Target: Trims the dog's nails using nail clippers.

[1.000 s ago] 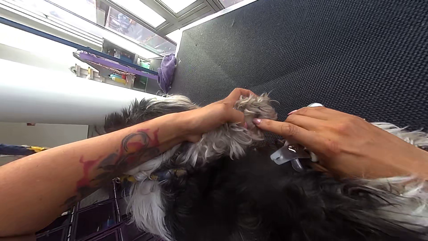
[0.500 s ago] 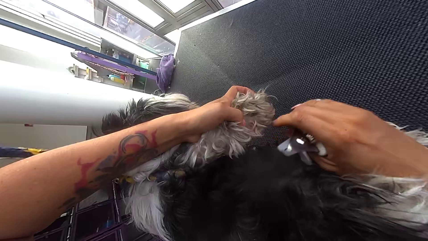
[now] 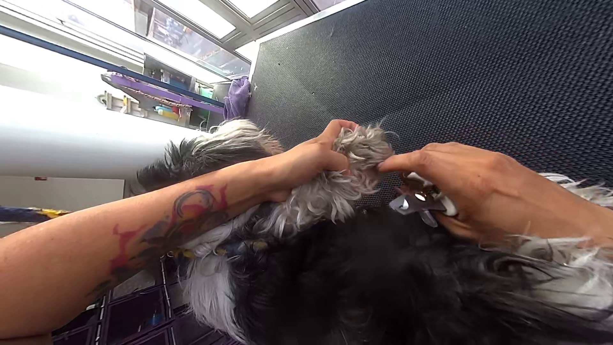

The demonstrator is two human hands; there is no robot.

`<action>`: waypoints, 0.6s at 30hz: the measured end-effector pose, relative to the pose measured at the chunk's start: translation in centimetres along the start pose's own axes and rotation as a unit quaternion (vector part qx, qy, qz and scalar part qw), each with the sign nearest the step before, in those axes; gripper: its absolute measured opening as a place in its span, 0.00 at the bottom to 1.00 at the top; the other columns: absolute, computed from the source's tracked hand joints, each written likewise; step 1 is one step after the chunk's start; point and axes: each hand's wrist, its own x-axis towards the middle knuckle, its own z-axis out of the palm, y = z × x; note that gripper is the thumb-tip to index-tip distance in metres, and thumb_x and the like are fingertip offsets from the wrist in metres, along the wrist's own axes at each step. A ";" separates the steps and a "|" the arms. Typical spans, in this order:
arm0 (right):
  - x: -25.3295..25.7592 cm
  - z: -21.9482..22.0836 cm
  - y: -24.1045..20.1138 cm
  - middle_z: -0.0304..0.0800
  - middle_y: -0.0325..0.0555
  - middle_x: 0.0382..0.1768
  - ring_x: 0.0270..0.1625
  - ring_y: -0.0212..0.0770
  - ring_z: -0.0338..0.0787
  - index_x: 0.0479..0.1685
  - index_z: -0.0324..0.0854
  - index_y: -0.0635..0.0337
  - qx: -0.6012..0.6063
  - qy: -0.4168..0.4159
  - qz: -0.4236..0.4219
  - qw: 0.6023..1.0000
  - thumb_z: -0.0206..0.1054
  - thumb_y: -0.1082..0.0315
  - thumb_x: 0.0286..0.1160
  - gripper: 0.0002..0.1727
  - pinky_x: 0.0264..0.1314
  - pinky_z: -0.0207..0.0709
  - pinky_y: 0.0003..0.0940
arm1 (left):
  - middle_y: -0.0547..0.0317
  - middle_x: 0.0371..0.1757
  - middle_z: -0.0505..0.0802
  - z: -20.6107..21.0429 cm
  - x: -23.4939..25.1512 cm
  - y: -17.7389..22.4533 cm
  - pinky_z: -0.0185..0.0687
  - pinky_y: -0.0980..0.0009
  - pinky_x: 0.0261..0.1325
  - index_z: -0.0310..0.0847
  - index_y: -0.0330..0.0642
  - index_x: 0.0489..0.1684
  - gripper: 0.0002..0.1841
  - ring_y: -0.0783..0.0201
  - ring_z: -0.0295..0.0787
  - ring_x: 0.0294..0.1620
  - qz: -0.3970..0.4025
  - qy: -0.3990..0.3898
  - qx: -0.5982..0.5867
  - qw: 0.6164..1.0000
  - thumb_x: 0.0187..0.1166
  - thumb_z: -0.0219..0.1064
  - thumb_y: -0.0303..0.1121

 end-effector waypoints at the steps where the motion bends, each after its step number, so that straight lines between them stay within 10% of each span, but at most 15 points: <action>1: 0.0 -0.2 -0.1 0.87 0.39 0.35 0.38 0.41 0.88 0.59 0.83 0.57 -0.015 0.003 0.019 1.000 0.61 0.63 0.57 0.25 0.40 0.80 0.36 | 0.62 0.52 0.88 0.0 0.0 0.0 0.88 0.77 0.41 0.57 0.52 0.75 0.31 0.75 0.90 0.43 -0.001 0.003 0.001 1.000 0.71 0.53 0.18; 8: 2.1 -0.6 -0.8 0.87 0.58 0.39 0.47 0.62 0.89 0.50 0.81 0.68 -0.142 0.003 0.053 0.989 0.54 0.74 0.73 0.14 0.54 0.78 0.56 | 0.62 0.50 0.87 0.3 0.3 0.4 0.87 0.77 0.38 0.57 0.54 0.75 0.31 0.74 0.90 0.42 -0.015 0.016 0.014 1.000 0.71 0.53 0.19; 18: 3.5 0.9 -0.8 0.84 0.64 0.44 0.57 0.67 0.87 0.52 0.77 0.70 -0.207 -0.036 0.105 0.972 0.45 0.80 0.82 0.14 0.77 0.63 0.70 | 0.63 0.48 0.88 0.4 0.1 0.3 0.87 0.78 0.37 0.58 0.54 0.73 0.28 0.75 0.90 0.40 -0.016 0.027 -0.004 1.000 0.74 0.52 0.18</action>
